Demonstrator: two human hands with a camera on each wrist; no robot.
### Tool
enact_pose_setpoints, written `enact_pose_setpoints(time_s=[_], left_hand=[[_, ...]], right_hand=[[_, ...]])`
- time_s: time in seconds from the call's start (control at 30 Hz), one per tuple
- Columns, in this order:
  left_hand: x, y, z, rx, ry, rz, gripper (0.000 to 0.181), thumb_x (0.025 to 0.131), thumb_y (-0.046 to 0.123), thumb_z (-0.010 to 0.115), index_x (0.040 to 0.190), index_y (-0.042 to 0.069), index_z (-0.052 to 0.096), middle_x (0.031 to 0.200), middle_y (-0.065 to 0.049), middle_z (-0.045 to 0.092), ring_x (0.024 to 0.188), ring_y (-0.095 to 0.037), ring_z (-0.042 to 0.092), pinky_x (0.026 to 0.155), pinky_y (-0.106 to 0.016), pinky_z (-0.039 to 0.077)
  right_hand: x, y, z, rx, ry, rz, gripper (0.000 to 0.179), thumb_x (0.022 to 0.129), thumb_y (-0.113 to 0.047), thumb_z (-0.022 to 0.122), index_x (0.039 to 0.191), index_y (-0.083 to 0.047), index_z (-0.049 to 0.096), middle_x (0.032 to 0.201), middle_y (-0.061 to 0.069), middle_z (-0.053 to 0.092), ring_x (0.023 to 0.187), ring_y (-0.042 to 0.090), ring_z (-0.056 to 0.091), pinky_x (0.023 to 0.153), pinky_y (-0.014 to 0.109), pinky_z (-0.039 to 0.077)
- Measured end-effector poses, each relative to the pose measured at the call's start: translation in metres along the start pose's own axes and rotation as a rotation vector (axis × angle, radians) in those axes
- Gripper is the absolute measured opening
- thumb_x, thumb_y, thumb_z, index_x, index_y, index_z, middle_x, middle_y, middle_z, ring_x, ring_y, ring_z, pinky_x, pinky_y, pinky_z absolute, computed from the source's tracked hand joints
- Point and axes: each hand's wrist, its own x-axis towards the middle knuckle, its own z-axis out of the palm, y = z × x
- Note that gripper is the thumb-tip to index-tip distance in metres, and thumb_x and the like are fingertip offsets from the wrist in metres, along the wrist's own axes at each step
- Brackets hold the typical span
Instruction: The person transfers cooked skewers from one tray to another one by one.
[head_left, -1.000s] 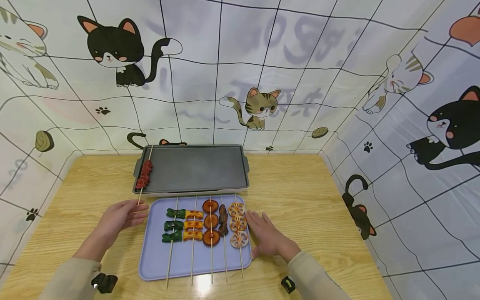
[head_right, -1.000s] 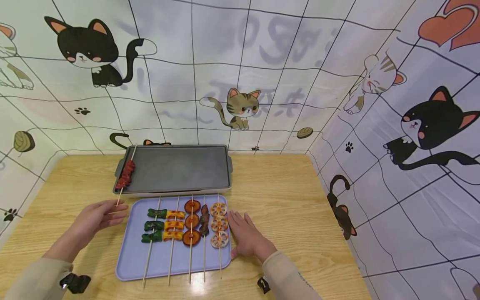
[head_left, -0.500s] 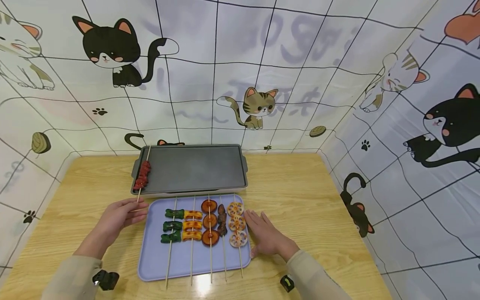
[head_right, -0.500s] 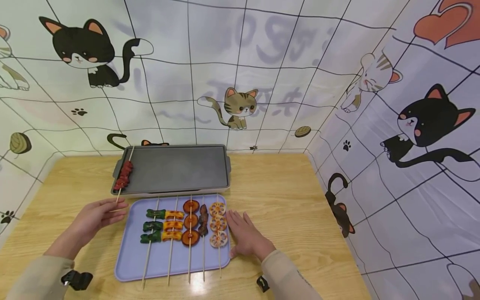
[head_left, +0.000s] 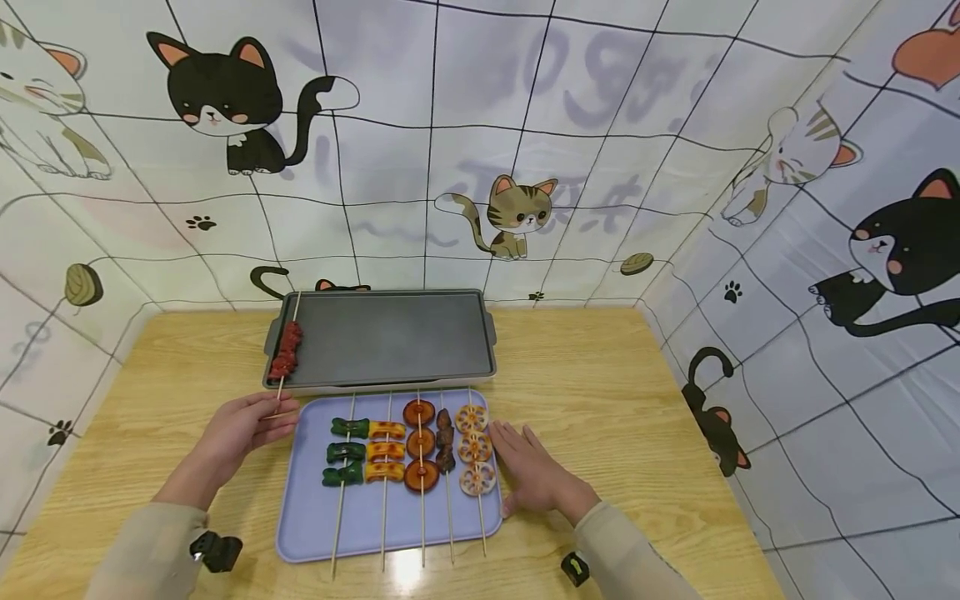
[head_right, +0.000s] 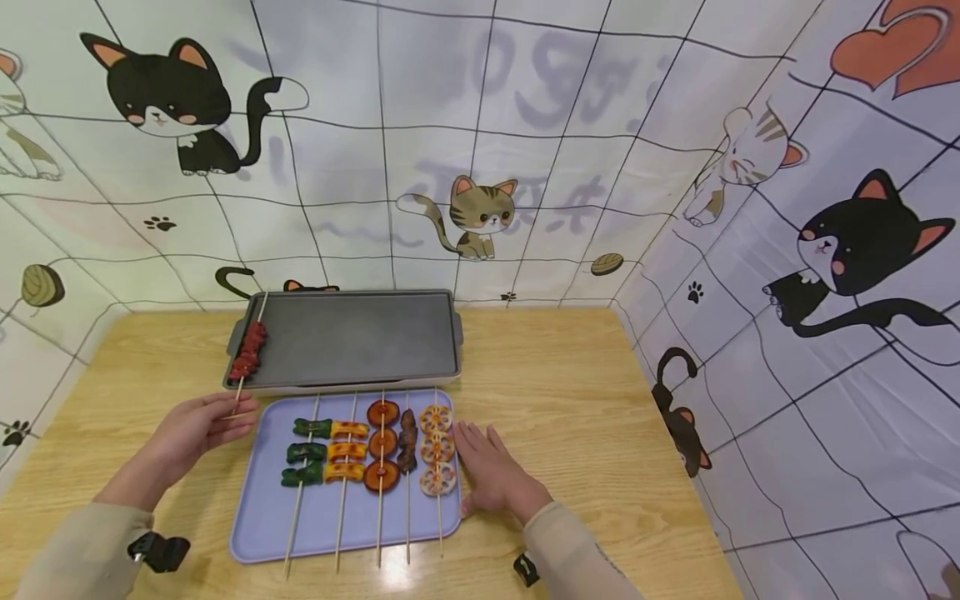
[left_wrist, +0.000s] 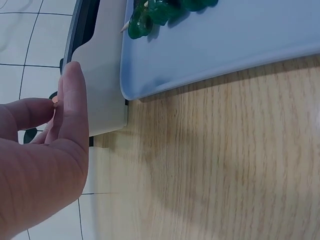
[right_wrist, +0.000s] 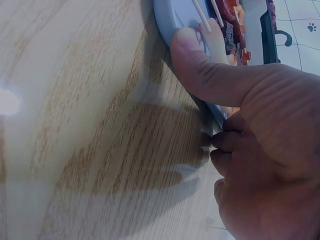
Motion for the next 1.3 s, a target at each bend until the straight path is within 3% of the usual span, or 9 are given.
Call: enact_pose_setpoints(time_s=[0.27,0.57,0.83,1.3], left_hand=[[0.000,0.000,-0.002,0.008,-0.014,0.018,0.055,0.106,0.018,0.038,0.147,-0.014,0.022,0.105,0.011,0.069,0.093,-0.004,0.070,0.088,-0.025,0.059],[-0.002,-0.004,-0.007,0.079,0.013,0.045,0.054,0.106,0.021,0.039,0.147,-0.012,0.027,0.115,0.008,0.068,0.098,-0.003,0.069,0.092,-0.026,0.057],[-0.008,-0.001,-0.010,0.014,-0.020,0.089,0.055,0.105,0.019,0.042,0.146,-0.015,0.024,0.102,0.019,0.069,0.096,-0.001,0.069,0.089,-0.022,0.058],[-0.027,-0.001,-0.009,-0.117,-0.079,0.145,0.058,0.102,0.022,0.050,0.146,-0.010,0.028,0.108,0.012,0.071,0.101,-0.004,0.069,0.090,-0.021,0.057]], right_hand=[[0.000,0.000,0.001,-0.004,0.008,-0.013,0.123,0.065,-0.035,0.087,0.155,0.001,0.011,0.163,0.019,0.013,0.151,0.035,0.014,0.125,0.055,0.007],[0.000,-0.001,0.001,-0.007,0.002,-0.001,0.123,0.066,-0.035,0.087,0.156,0.000,0.010,0.163,0.017,0.012,0.152,0.034,0.013,0.125,0.054,0.006],[0.000,-0.001,0.000,-0.010,0.007,-0.008,0.122,0.066,-0.034,0.087,0.155,0.002,0.012,0.163,0.019,0.014,0.151,0.036,0.014,0.125,0.055,0.007],[-0.001,-0.002,-0.001,-0.008,0.007,-0.012,0.122,0.066,-0.034,0.087,0.155,0.003,0.012,0.163,0.019,0.014,0.151,0.036,0.014,0.125,0.055,0.007]])
